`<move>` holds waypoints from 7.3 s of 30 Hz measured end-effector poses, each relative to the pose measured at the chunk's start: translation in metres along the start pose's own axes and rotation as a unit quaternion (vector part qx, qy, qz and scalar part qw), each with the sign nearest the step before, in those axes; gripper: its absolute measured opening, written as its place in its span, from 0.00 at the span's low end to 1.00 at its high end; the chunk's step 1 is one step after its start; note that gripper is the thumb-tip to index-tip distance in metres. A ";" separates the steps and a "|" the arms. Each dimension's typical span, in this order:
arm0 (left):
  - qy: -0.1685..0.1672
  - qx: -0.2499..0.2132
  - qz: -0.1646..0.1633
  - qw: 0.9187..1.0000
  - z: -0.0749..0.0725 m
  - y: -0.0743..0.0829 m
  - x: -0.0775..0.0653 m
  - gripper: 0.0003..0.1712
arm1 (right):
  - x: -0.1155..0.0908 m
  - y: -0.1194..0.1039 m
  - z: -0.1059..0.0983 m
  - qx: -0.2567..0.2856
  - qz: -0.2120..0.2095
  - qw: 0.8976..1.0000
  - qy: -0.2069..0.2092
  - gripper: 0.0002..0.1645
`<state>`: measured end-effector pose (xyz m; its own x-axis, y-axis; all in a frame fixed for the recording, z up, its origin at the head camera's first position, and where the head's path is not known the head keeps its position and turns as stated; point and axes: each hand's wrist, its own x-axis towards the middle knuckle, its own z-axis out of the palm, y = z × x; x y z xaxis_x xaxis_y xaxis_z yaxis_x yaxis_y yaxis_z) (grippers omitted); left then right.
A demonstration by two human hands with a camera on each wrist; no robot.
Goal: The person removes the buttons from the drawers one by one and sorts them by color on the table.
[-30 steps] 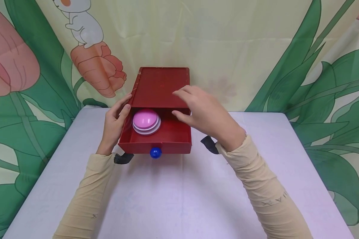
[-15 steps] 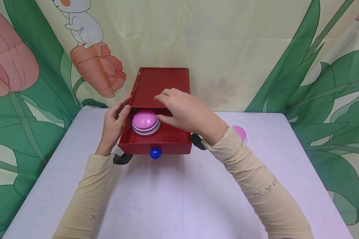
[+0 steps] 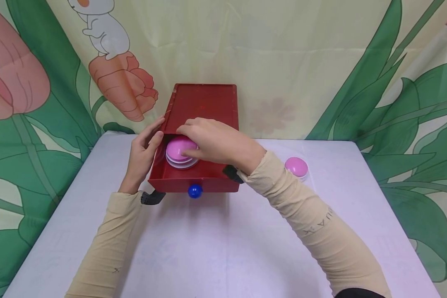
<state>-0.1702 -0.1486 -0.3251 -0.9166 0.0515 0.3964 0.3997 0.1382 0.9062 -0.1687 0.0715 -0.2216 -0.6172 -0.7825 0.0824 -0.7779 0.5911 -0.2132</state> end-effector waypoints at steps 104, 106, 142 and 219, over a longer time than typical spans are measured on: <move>0.002 0.000 0.003 1.000 0.002 0.002 -0.001 0.25 | 0.024 0.000 0.020 -0.027 -0.037 0.979 -0.197 0.36; 0.002 0.000 0.003 1.000 0.002 0.002 -0.001 0.25 | 0.023 0.001 0.018 -0.024 -0.041 0.981 -0.190 0.36; 0.003 0.001 0.004 1.000 0.003 -0.002 -0.001 0.26 | -0.020 0.010 -0.001 -0.002 -0.062 0.998 -0.012 0.32; 0.003 0.012 0.017 1.000 0.004 -0.003 -0.001 0.25 | -0.120 0.077 -0.004 0.048 0.067 0.987 0.135 0.35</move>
<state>-0.1708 -0.1454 -0.3288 -0.9023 0.0499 0.4282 0.4305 0.1594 0.8884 -0.1549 0.2123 -0.2439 -0.7330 -0.6096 0.3018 -0.6802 0.6542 -0.3306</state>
